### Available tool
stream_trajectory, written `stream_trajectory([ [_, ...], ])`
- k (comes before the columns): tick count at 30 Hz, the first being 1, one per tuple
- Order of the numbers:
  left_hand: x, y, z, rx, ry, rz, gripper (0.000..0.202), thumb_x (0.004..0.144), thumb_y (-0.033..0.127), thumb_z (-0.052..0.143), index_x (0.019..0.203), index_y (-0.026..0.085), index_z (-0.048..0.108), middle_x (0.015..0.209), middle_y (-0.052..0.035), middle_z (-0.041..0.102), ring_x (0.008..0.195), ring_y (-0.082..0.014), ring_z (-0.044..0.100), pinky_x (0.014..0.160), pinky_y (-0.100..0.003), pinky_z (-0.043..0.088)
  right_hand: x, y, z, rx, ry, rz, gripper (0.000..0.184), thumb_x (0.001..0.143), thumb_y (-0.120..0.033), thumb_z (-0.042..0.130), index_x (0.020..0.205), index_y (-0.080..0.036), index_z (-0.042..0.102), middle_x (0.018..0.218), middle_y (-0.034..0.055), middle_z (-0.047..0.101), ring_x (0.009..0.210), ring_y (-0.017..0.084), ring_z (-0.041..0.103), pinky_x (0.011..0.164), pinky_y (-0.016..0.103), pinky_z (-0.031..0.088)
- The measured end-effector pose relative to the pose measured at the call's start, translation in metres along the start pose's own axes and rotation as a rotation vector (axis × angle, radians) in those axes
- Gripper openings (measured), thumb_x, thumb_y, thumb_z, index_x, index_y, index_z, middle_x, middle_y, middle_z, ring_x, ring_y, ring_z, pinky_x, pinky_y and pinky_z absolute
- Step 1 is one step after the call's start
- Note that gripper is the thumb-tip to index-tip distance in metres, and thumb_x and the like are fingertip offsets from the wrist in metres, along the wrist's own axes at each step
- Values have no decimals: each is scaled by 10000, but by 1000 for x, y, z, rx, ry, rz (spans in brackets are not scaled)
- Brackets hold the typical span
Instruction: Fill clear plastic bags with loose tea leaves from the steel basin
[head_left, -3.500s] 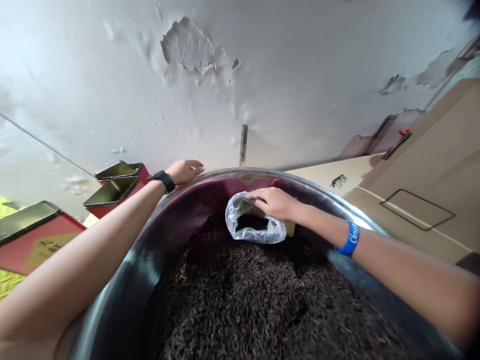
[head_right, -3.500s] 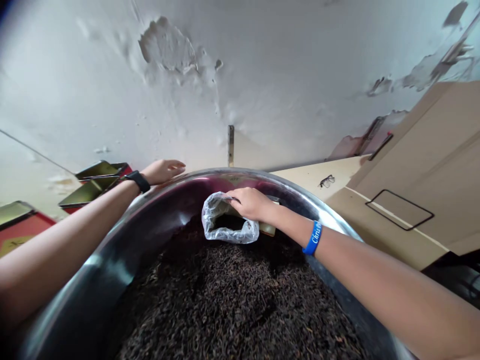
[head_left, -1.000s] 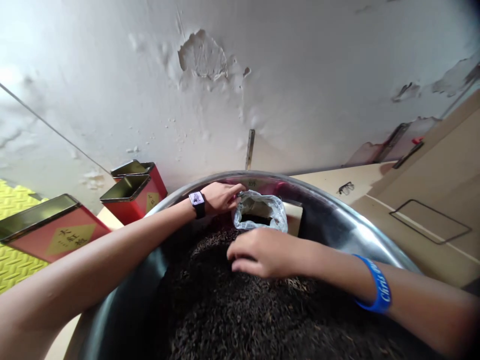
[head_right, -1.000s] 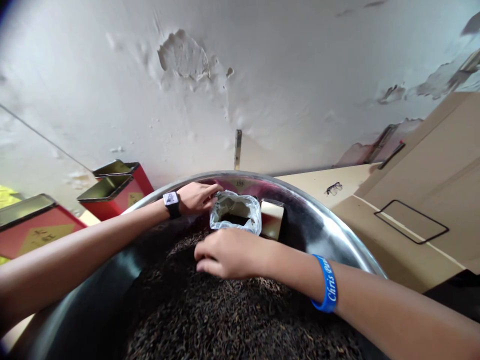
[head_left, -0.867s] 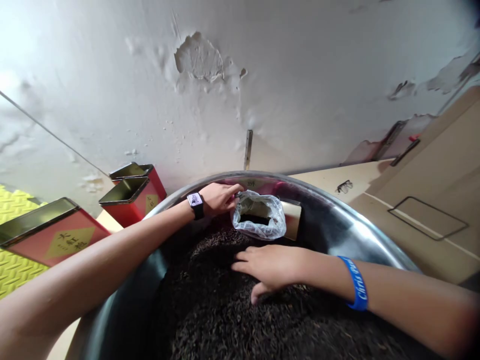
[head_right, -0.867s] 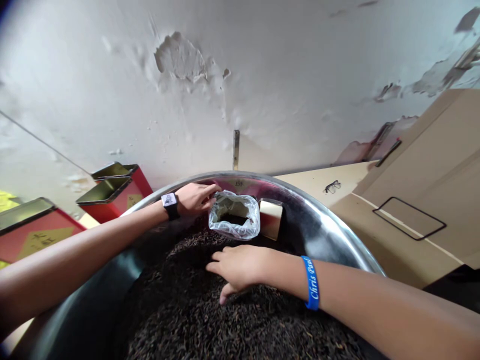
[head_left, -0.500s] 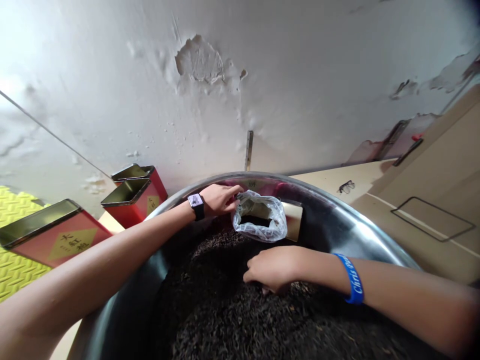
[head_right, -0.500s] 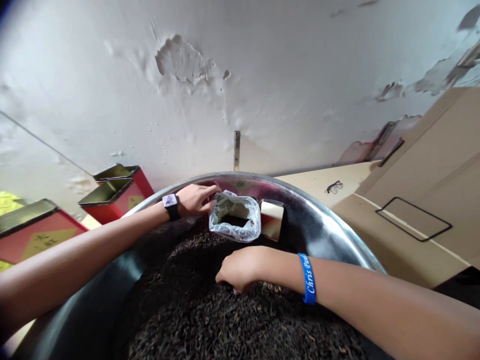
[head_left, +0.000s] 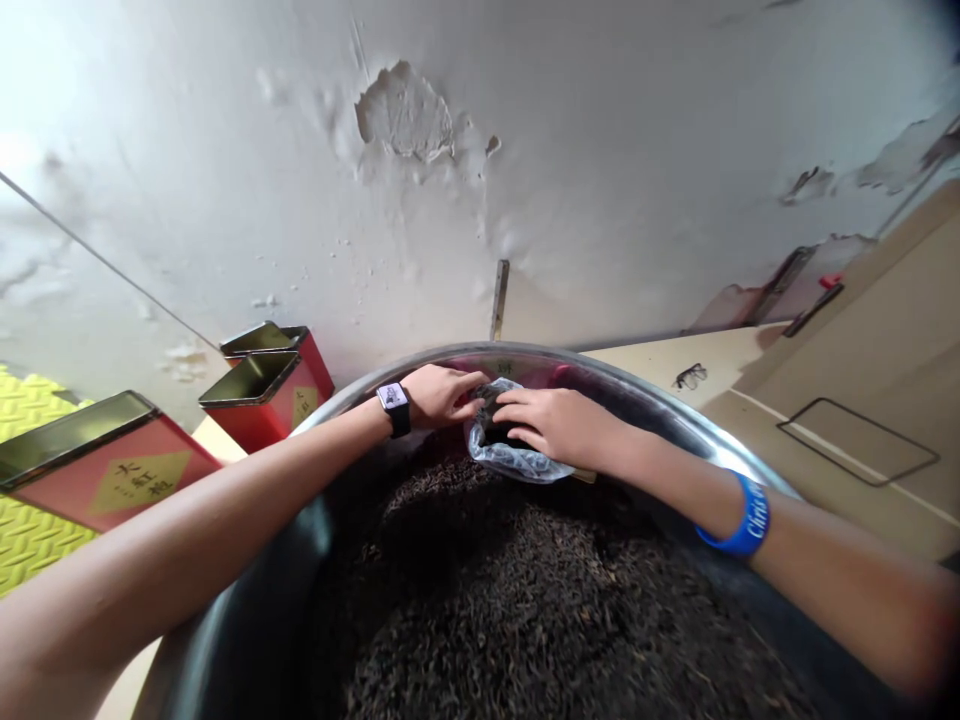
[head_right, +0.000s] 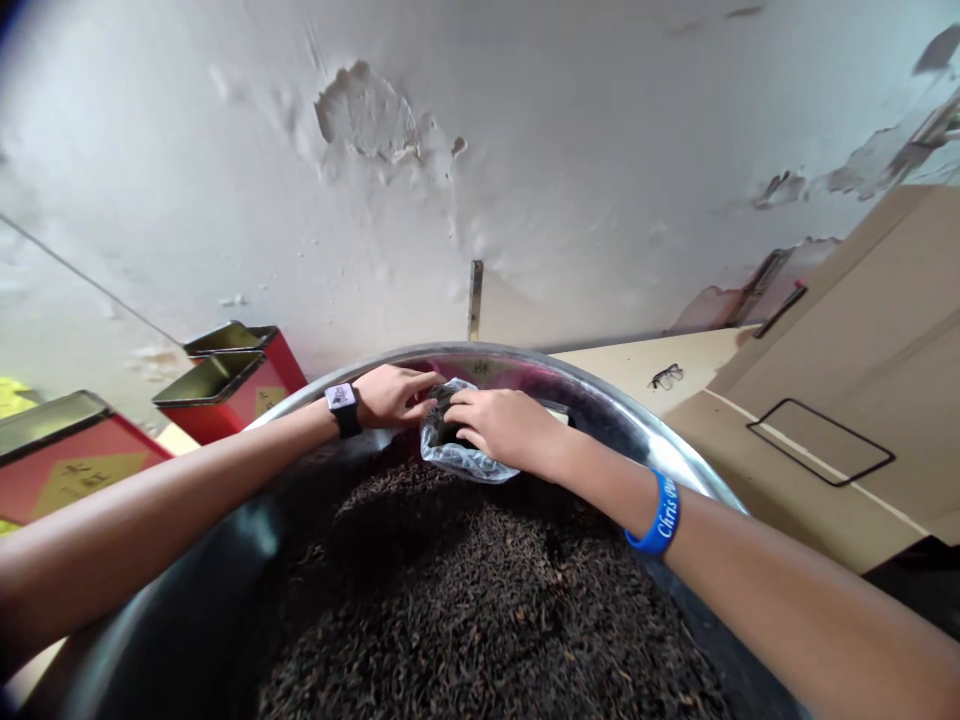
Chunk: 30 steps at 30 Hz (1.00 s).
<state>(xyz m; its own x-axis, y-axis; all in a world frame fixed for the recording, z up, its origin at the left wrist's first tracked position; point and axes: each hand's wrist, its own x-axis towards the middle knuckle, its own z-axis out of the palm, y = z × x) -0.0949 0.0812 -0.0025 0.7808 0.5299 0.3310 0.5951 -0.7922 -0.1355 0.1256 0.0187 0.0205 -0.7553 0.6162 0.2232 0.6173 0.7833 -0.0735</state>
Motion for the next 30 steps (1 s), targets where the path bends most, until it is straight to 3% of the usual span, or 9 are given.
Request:
stream_trajectory([
  [4,0,-1,0,-20,27,14,331,855,356,424,1137,201,500,865,-44,648,698,-145,587,620,-254,408,-2,3,-8,43,203,56,263,878,-252,405,1060,-226,593,1103,21,613,1014,181,546,900,332,408],
  [6,0,-1,1,-34,23,1,319,849,352,431,1124,203,500,839,-36,644,667,-137,576,598,-246,397,-2,10,-6,-1,242,105,301,857,-290,446,1124,-217,565,1165,42,580,1062,205,519,939,354,388],
  [10,0,1,1,-82,26,-47,325,841,336,438,1136,201,463,811,-24,634,631,-126,556,574,-235,382,-1,39,12,-67,132,249,540,815,-380,496,1304,-159,435,1326,123,456,1175,296,438,970,438,359],
  [14,0,2,0,-150,20,-93,275,863,330,406,1102,201,454,822,-21,630,649,-124,562,586,-232,387,1,56,27,63,30,294,446,841,-376,438,1239,-184,501,1195,101,581,1051,254,547,890,388,422],
  [20,1,1,1,-141,31,-117,223,886,353,378,998,197,492,804,-24,623,635,-121,542,581,-235,369,3,50,23,104,38,261,324,870,-332,380,1072,-198,594,1057,88,651,946,230,591,822,358,427],
  [30,1,-1,-1,-110,6,-94,270,899,371,353,978,190,538,822,-35,633,643,-122,550,590,-241,382,3,50,25,101,49,261,307,873,-309,366,1048,-198,593,1025,85,657,913,222,596,778,350,424],
])
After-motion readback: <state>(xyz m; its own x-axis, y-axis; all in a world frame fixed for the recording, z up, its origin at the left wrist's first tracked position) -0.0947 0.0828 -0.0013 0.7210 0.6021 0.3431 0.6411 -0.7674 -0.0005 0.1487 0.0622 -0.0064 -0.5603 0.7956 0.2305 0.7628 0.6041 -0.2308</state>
